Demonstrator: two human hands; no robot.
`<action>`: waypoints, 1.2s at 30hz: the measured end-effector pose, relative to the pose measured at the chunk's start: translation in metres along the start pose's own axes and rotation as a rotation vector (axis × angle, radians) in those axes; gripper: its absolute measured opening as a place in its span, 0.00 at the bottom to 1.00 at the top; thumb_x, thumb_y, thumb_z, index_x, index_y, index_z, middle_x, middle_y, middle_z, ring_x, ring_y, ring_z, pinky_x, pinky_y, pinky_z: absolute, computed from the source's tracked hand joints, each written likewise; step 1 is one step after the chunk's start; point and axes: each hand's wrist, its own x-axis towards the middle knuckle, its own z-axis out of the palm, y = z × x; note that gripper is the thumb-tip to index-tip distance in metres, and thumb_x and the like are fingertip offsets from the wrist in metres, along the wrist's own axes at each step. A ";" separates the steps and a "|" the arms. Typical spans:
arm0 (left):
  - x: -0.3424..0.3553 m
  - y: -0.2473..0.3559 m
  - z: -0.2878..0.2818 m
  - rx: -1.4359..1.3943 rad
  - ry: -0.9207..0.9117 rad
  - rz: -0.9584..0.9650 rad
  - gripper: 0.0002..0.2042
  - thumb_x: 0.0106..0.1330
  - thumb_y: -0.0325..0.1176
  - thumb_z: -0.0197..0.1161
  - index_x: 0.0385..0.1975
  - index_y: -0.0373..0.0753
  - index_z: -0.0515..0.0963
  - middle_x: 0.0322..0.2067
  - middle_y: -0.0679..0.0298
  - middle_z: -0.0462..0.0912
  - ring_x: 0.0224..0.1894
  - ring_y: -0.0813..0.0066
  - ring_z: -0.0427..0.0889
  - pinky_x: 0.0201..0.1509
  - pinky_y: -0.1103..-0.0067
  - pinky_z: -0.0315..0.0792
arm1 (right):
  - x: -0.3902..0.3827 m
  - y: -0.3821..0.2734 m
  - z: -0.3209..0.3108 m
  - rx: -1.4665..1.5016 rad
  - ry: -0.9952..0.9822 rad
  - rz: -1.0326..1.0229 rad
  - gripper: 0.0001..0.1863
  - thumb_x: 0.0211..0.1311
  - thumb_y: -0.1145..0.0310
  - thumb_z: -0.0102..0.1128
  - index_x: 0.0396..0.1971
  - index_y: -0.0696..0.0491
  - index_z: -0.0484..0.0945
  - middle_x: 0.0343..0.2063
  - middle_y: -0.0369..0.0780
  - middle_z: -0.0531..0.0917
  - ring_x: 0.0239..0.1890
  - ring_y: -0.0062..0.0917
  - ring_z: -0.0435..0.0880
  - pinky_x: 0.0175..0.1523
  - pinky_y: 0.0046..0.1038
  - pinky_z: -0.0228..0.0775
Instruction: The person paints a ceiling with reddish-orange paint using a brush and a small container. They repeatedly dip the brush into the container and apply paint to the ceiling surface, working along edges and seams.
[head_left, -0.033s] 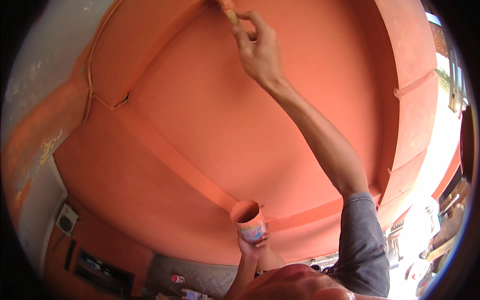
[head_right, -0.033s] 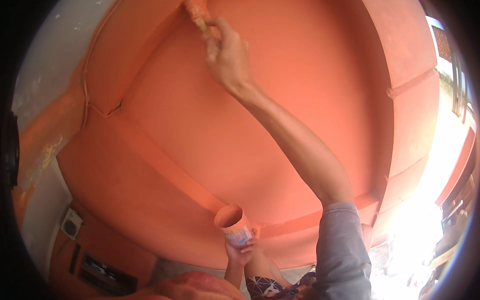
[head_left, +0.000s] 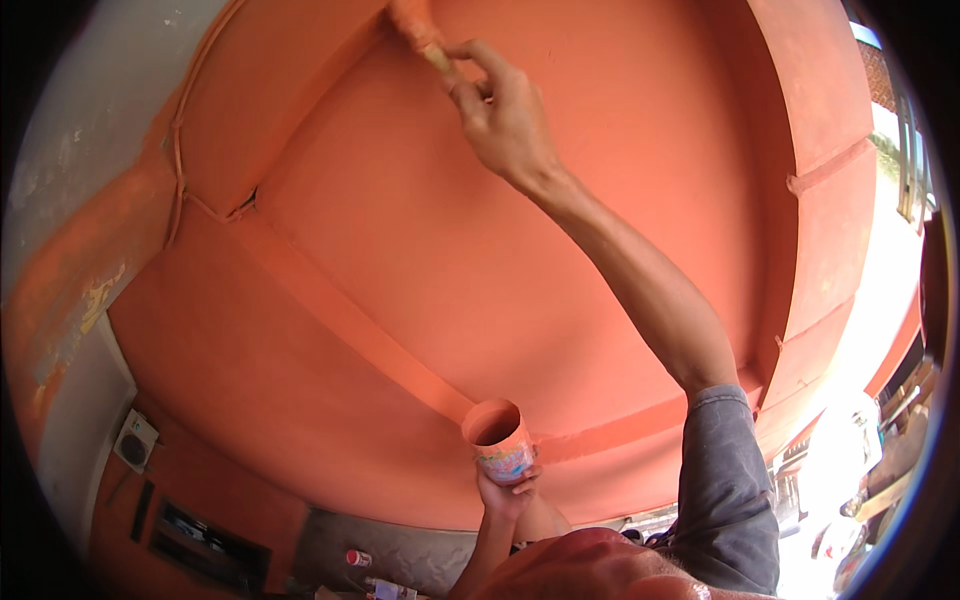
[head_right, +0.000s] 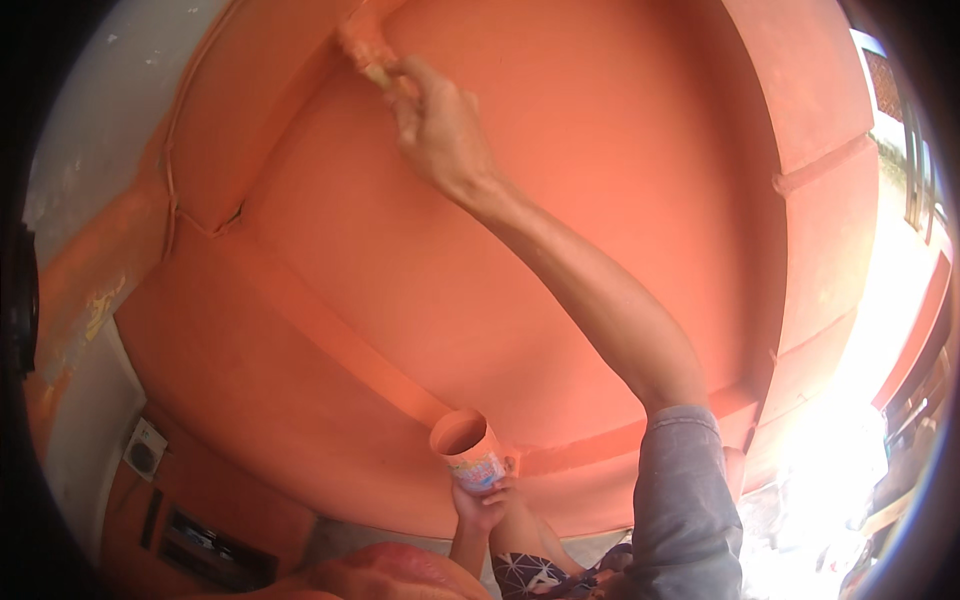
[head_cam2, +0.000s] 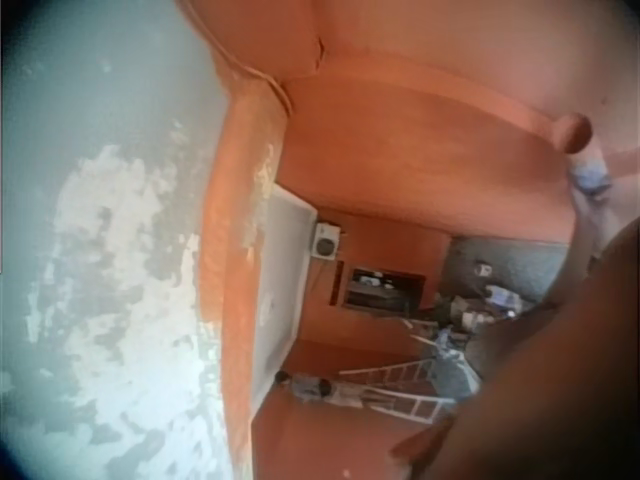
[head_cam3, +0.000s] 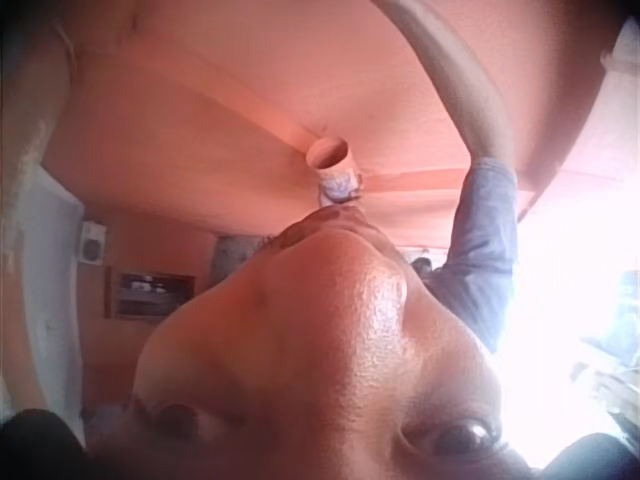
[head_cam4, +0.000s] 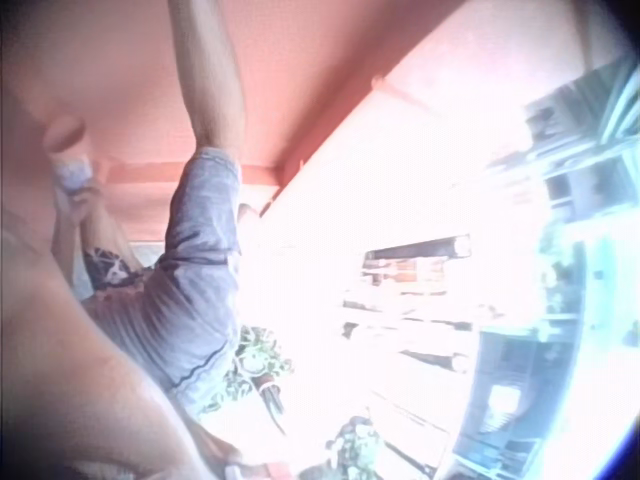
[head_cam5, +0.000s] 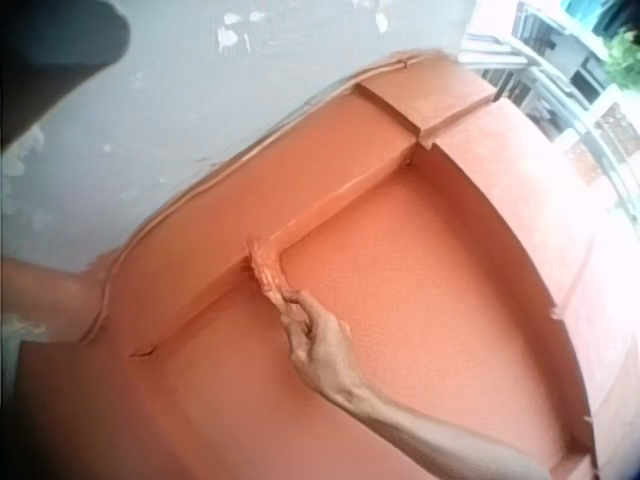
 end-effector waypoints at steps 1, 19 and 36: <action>-0.001 0.000 -0.002 0.006 -0.019 -0.008 0.41 0.64 0.64 0.55 0.66 0.35 0.61 0.54 0.49 0.71 0.39 0.63 0.71 0.21 0.81 0.72 | -0.006 -0.001 -0.001 -0.033 -0.147 -0.006 0.12 0.72 0.69 0.58 0.53 0.52 0.80 0.15 0.30 0.71 0.17 0.16 0.65 0.24 0.28 0.59; 0.008 0.012 -0.014 0.014 0.008 -0.027 0.43 0.62 0.64 0.57 0.66 0.32 0.59 0.56 0.49 0.70 0.39 0.64 0.70 0.21 0.81 0.73 | 0.030 -0.007 -0.054 0.192 0.388 -0.184 0.12 0.78 0.69 0.51 0.56 0.53 0.74 0.17 0.29 0.71 0.13 0.10 0.62 0.16 0.17 0.51; 0.007 0.015 -0.019 0.058 0.001 -0.034 0.41 0.64 0.61 0.56 0.66 0.33 0.59 0.56 0.48 0.69 0.39 0.63 0.71 0.22 0.81 0.74 | 0.048 -0.018 -0.095 0.396 -0.132 0.180 0.12 0.77 0.69 0.52 0.55 0.53 0.75 0.19 0.30 0.72 0.13 0.10 0.61 0.16 0.18 0.51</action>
